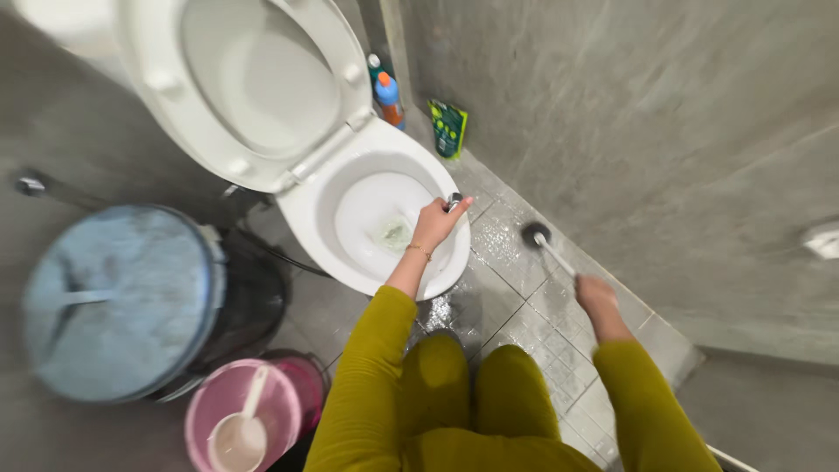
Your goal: The person cleans a toilet by using a brush to scrub the bowl and using a hand-held sprayer to rinse the interior and exterior surfaces.
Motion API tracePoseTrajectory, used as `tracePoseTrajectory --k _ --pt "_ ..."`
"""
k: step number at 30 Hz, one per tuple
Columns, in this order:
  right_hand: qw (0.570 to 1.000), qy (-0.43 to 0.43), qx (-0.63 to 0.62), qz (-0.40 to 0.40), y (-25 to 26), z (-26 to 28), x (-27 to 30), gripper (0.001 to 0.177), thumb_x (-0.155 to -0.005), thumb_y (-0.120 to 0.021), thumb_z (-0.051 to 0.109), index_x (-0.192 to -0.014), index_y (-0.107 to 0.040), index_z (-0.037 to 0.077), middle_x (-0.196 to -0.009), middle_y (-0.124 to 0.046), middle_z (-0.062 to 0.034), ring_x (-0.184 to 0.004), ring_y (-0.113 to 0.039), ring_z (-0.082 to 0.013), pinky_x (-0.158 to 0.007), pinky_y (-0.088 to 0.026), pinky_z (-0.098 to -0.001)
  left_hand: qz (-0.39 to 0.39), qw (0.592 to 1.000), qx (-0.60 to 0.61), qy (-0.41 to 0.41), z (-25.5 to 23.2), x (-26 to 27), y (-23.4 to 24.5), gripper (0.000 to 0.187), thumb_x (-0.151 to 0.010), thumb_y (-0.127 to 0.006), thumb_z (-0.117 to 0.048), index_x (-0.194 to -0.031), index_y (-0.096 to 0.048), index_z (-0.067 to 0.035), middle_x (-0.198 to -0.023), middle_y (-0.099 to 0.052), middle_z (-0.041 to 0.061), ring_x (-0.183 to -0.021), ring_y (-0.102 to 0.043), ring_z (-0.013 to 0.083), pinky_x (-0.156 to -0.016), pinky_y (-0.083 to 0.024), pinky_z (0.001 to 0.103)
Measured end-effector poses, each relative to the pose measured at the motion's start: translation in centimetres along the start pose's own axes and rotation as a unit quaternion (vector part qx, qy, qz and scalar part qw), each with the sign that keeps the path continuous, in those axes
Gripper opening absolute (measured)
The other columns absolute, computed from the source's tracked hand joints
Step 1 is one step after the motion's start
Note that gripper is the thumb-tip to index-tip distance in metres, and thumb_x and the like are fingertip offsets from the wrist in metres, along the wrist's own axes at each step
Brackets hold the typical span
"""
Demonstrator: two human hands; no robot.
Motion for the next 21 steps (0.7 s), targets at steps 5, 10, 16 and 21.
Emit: tracePoseTrajectory --k 5,10,16,21 --pt "0.986 0.075 -0.028 -0.144 -3.9 7.7 -15.8 0.041 -0.114 -0.04 0.039 -0.121 -0.071 0.013 -0.116 -0.075 -0.0185 -0.109 -0.07 -0.0391 -0.095 -0.055 -0.0522 0.058 0.997 -0.028 -0.044 2.5 -0.6 -4.3 0.079 -0.076 -0.07 -0.073 -0.083 -0.066 0.006 -0.079 -0.072 0.023 -0.076 -0.073 0.0323 -0.074 -0.057 0.039" --pt "0.984 0.057 -0.127 -0.11 -13.2 -2.5 -17.4 0.043 -0.109 -0.038 0.041 -0.14 -0.058 0.02 -0.108 -0.073 -0.0225 -0.102 -0.068 -0.0434 -0.09 -0.052 -0.0546 0.055 0.99 -0.046 -0.121 3.5 1.6 -7.4 0.082 -0.07 -0.077 -0.069 -0.099 -0.058 0.005 -0.085 -0.073 0.021 -0.079 -0.071 0.0354 -0.07 -0.055 0.041" --pt "0.986 -0.026 -0.086 -0.143 -31.7 -36.2 7.1 0.064 -0.093 -0.054 0.048 -0.155 -0.048 0.037 -0.121 -0.079 -0.0071 -0.104 -0.08 -0.0237 -0.089 -0.064 -0.0345 0.069 0.993 -0.015 -0.093 3.4 -0.5 -7.1 0.08 -0.069 -0.078 -0.068 -0.098 -0.058 0.004 -0.082 -0.072 0.022 -0.08 -0.072 0.0353 -0.073 -0.056 0.039" --pt "0.988 -0.054 -0.138 -0.028 -24.9 -23.9 -5.7 0.059 -0.101 -0.047 0.047 -0.158 -0.037 0.035 -0.123 -0.071 -0.0165 -0.113 -0.069 -0.0338 -0.099 -0.054 -0.0484 0.068 0.992 -0.03 -0.1 3.7 -0.6 -7.3 0.077 -0.071 -0.078 -0.069 -0.091 -0.061 0.003 -0.078 -0.069 0.021 -0.077 -0.07 0.0341 -0.071 -0.055 0.039"
Point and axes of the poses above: each hand's wrist, its own x-axis away from the middle knuckle, its own y-axis out of the back of the hand, z = x × y, the point moved 2 cm from there along -x, towards the middle knuckle
